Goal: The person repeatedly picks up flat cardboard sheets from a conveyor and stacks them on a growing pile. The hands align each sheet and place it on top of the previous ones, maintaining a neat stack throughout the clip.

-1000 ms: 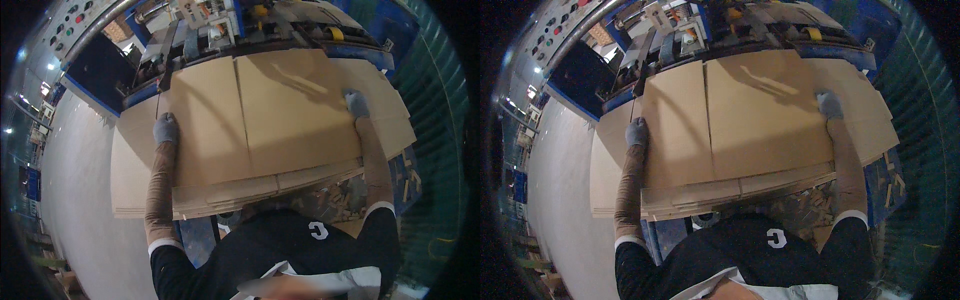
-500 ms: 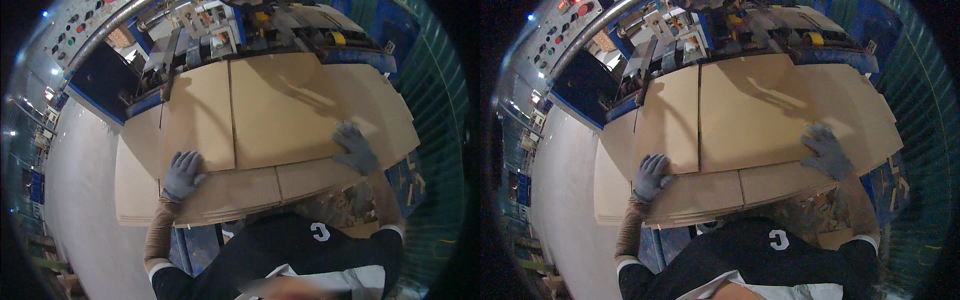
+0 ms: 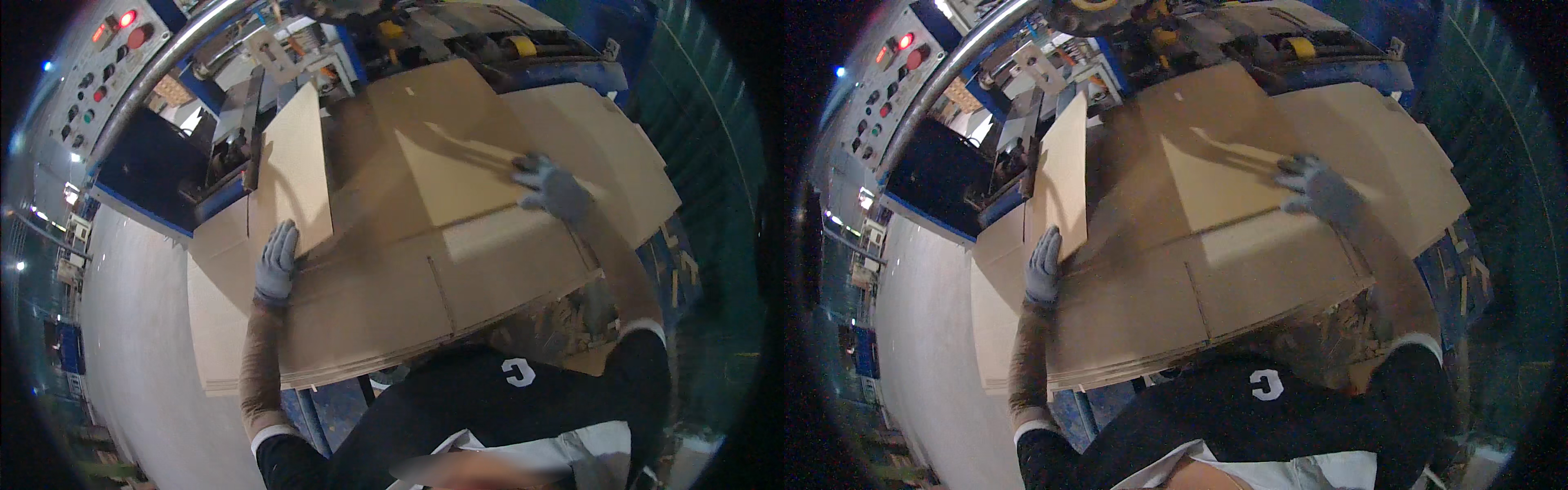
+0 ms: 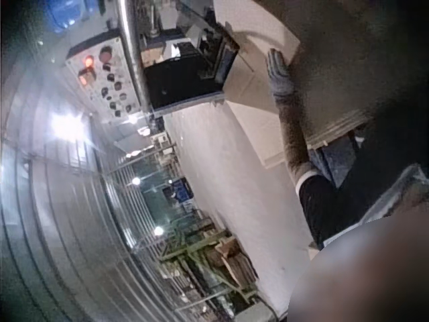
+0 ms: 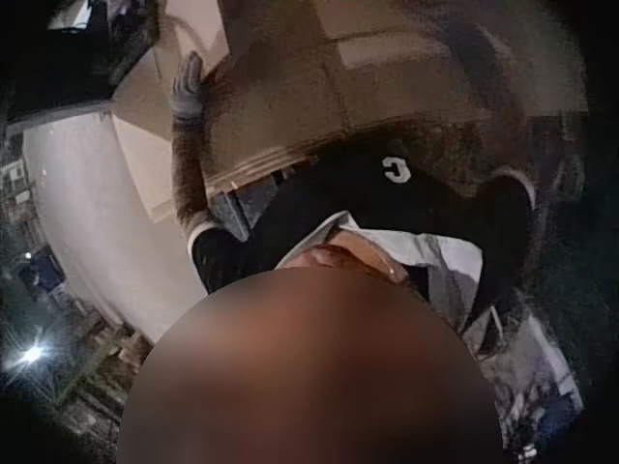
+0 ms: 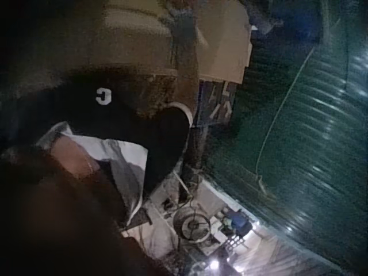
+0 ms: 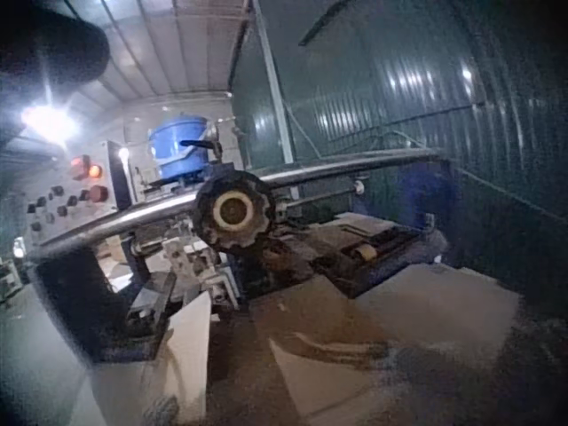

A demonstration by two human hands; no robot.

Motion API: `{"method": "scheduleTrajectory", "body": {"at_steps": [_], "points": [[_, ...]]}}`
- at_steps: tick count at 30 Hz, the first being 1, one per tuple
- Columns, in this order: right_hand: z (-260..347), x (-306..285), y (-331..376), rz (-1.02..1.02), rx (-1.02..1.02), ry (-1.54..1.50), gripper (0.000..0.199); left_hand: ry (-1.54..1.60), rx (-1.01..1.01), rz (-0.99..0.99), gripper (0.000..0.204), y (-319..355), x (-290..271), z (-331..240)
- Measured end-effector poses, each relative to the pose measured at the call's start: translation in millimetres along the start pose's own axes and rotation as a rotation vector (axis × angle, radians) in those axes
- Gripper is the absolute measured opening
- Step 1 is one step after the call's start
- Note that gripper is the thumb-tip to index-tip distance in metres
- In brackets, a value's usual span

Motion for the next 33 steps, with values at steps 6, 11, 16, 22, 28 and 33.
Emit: {"method": "scheduleTrajectory", "body": {"at_steps": [6, 11, 16, 22, 28, 33], "points": [[-71.3, 20.1, -75.0, -0.136, 0.283, 0.111, 0.044, -0.249, -0.102, 0.100, 0.042, -80.7, 52.4, 47.2], [-74.0, 5.2, -85.8, -0.406, 0.559, 0.201, 0.039, -0.101, -0.587, -0.059, 0.047, -82.5, 18.4, 71.4], [-131.0, -21.2, 153.2, -0.616, 1.269, -0.109, 0.034, 0.234, -1.332, -0.328, 0.057, 120.6, -64.0, 85.9], [-152.8, -9.0, 305.0, -0.110, 1.373, 0.462, 0.038, -0.451, -1.945, -0.302, 0.058, 321.6, -123.9, 66.4], [-186.8, 0.4, 319.2, -1.367, 0.684, -1.338, 0.040, 0.863, -1.484, -1.532, 0.048, 312.8, -89.5, 67.4], [-202.3, -43.8, 292.9, -1.316, 0.580, -1.606, 0.044, 0.576, -1.538, -1.525, 0.062, 301.0, -117.8, 48.2]]}}
Point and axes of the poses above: each hand's wrist, its own y-axis away from the middle knuckle, its own x-axis out of the palm, z = x × y, the point moved 9 cm from there along -y, towards the middle knuckle
